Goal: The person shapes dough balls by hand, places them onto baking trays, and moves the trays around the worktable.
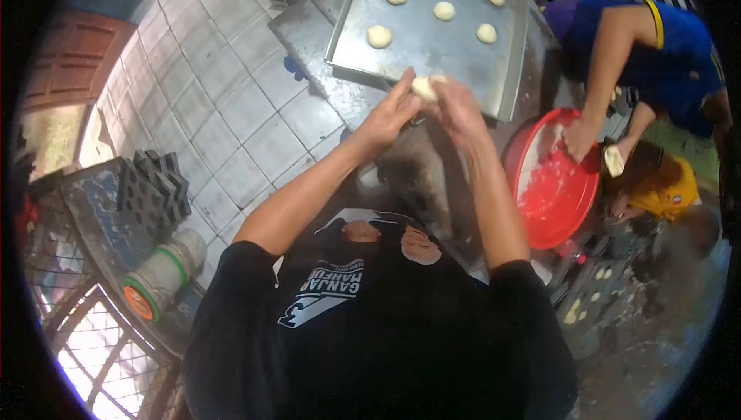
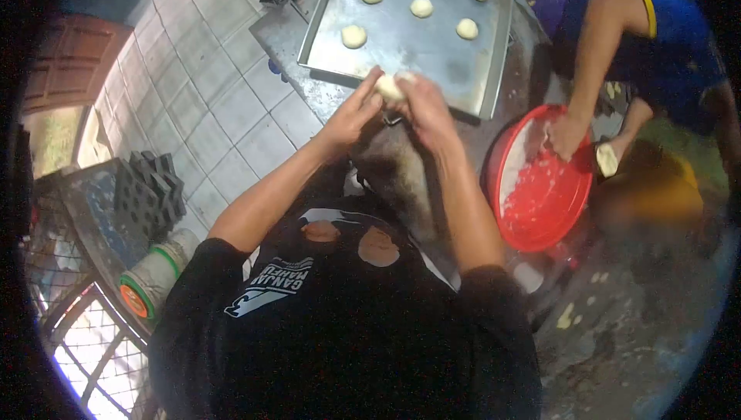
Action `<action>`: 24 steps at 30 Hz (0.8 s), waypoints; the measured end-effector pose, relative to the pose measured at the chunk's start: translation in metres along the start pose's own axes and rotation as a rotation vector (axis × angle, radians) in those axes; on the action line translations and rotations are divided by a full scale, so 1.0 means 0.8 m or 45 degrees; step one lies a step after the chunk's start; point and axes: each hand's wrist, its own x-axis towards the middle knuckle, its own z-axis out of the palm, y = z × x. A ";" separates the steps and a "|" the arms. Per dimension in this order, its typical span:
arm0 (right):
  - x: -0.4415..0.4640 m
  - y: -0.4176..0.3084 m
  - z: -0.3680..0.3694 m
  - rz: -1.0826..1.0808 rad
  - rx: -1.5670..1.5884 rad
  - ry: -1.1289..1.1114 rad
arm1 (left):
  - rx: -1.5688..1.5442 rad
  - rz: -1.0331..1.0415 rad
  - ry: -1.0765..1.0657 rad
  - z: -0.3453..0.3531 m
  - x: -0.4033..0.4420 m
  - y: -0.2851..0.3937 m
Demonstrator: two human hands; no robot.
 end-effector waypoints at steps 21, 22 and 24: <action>0.237 0.036 -0.075 -0.764 -1.900 -0.087 | 0.647 -0.085 0.408 -0.172 -0.067 0.062; 0.234 0.036 -0.080 -0.649 -1.676 -0.126 | 0.686 -0.095 0.252 -0.151 -0.056 0.076; 0.172 -0.010 -0.038 -0.438 -0.901 0.109 | 0.765 -0.107 0.086 -0.121 -0.049 0.094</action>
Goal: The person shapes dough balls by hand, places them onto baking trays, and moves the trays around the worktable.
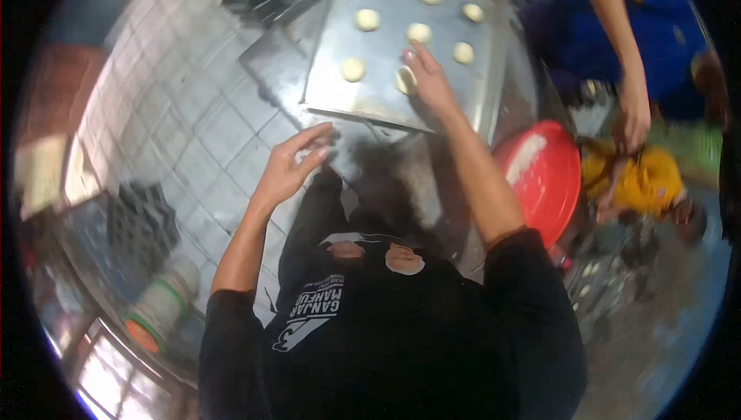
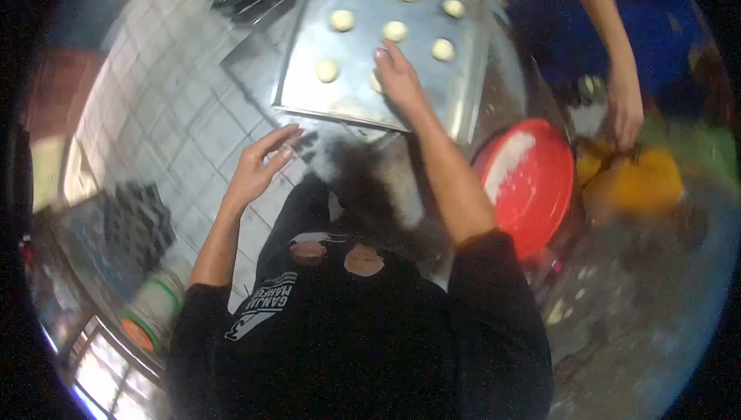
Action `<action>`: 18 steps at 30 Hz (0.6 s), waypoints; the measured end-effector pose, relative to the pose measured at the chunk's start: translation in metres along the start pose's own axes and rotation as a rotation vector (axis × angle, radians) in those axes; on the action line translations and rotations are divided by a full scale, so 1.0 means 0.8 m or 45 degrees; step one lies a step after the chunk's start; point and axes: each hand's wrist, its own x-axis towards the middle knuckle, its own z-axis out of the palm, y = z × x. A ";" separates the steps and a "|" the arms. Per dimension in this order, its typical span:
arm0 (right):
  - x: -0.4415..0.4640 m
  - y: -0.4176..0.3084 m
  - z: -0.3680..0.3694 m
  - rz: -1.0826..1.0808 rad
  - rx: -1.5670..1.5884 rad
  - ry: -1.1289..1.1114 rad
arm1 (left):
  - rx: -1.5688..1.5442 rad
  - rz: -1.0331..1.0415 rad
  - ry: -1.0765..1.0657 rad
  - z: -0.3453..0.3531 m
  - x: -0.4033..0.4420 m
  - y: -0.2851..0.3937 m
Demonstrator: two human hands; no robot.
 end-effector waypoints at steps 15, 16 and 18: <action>-0.464 0.386 -0.352 0.776 -0.453 0.957 | 0.605 -0.325 -0.041 0.122 -0.224 -0.149; -0.464 0.397 -0.354 0.809 -0.535 0.988 | 0.625 -0.379 0.000 0.123 -0.245 -0.150; -0.445 0.425 -0.346 0.757 -0.567 1.042 | 0.721 -0.378 0.049 0.125 -0.286 -0.140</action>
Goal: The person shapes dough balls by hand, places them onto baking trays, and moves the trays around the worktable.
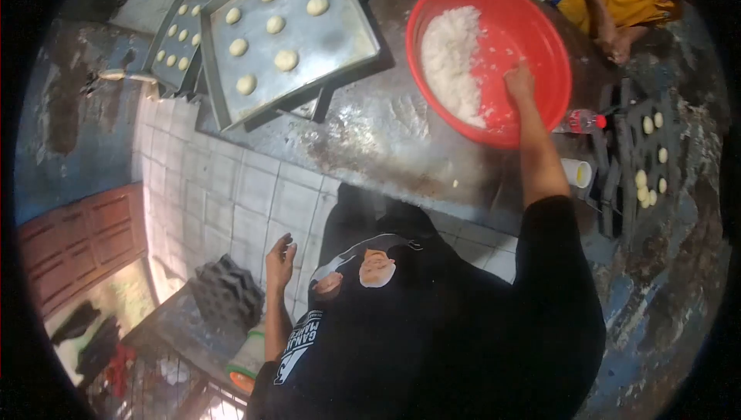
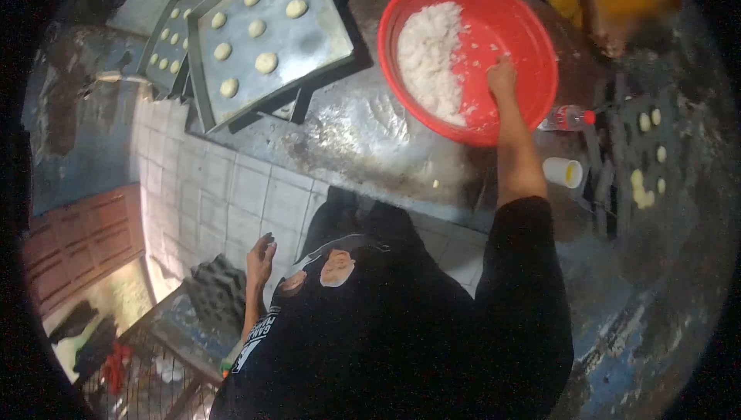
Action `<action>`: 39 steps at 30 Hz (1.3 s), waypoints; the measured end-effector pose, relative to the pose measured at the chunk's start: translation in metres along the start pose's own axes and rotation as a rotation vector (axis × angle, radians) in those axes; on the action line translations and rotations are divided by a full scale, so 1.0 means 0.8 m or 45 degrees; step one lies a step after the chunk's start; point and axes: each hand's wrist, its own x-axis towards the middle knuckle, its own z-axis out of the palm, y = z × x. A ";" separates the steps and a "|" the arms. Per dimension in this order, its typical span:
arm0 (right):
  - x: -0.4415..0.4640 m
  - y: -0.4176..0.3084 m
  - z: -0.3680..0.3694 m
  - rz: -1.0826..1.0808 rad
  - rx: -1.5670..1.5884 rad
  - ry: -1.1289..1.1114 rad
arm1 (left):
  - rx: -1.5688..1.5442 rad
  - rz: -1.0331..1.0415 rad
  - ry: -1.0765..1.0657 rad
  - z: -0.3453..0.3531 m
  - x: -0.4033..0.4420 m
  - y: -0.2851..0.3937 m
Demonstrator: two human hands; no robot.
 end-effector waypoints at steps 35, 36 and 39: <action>-0.189 -0.743 0.229 -1.286 0.379 -0.285 | -1.200 -0.976 0.265 0.020 -0.003 -0.347; -0.182 -0.724 0.269 -1.295 0.145 -0.331 | -1.210 -1.004 0.251 0.007 0.001 -0.355; -0.211 -0.720 0.269 -1.359 -0.039 -0.237 | -1.202 -1.000 0.267 -0.070 0.024 -0.373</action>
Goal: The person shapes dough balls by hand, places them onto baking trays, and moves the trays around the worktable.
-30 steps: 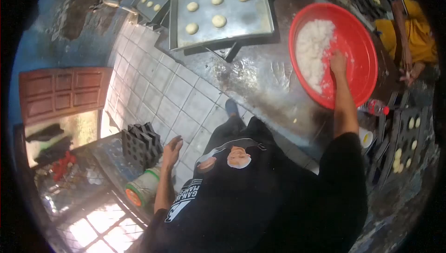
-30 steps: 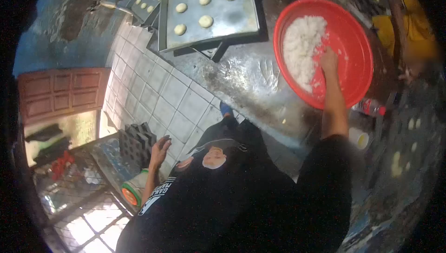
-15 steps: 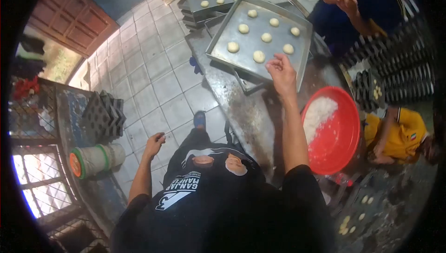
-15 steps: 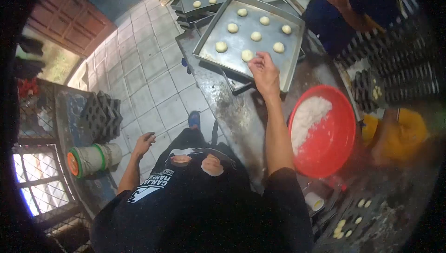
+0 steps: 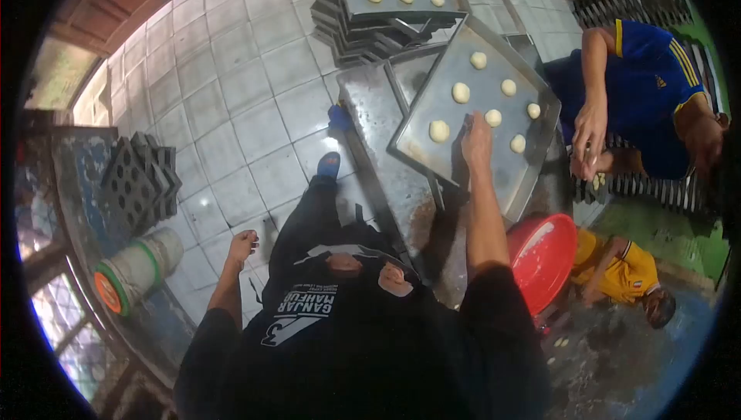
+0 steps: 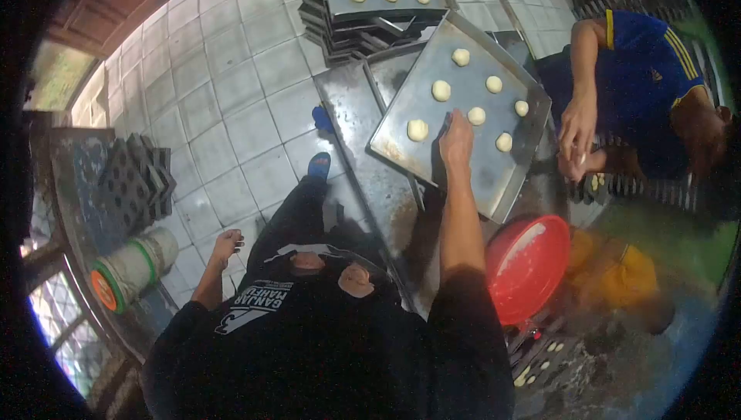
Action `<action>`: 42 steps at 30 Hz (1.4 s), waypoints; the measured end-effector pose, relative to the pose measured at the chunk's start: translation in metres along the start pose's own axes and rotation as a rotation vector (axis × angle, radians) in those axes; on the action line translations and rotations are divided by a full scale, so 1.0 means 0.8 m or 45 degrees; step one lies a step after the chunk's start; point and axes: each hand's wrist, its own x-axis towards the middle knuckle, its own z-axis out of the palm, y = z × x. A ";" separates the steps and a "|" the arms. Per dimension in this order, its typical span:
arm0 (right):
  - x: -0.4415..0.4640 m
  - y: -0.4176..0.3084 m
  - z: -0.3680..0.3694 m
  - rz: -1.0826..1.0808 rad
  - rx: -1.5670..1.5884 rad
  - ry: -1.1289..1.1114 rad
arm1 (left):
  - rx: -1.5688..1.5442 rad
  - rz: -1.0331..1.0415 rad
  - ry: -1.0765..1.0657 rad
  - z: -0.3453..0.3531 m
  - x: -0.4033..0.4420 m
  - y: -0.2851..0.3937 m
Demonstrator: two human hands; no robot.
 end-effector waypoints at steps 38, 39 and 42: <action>-0.456 -0.085 -0.118 0.684 0.522 -0.282 | 0.569 0.912 -0.156 0.468 -0.010 0.474; -0.451 -0.086 -0.123 0.658 0.539 -0.260 | 0.593 0.990 -0.090 0.469 -0.003 0.472; -0.438 -0.098 -0.140 0.783 0.745 -0.289 | 0.797 1.068 -0.090 0.480 0.066 0.467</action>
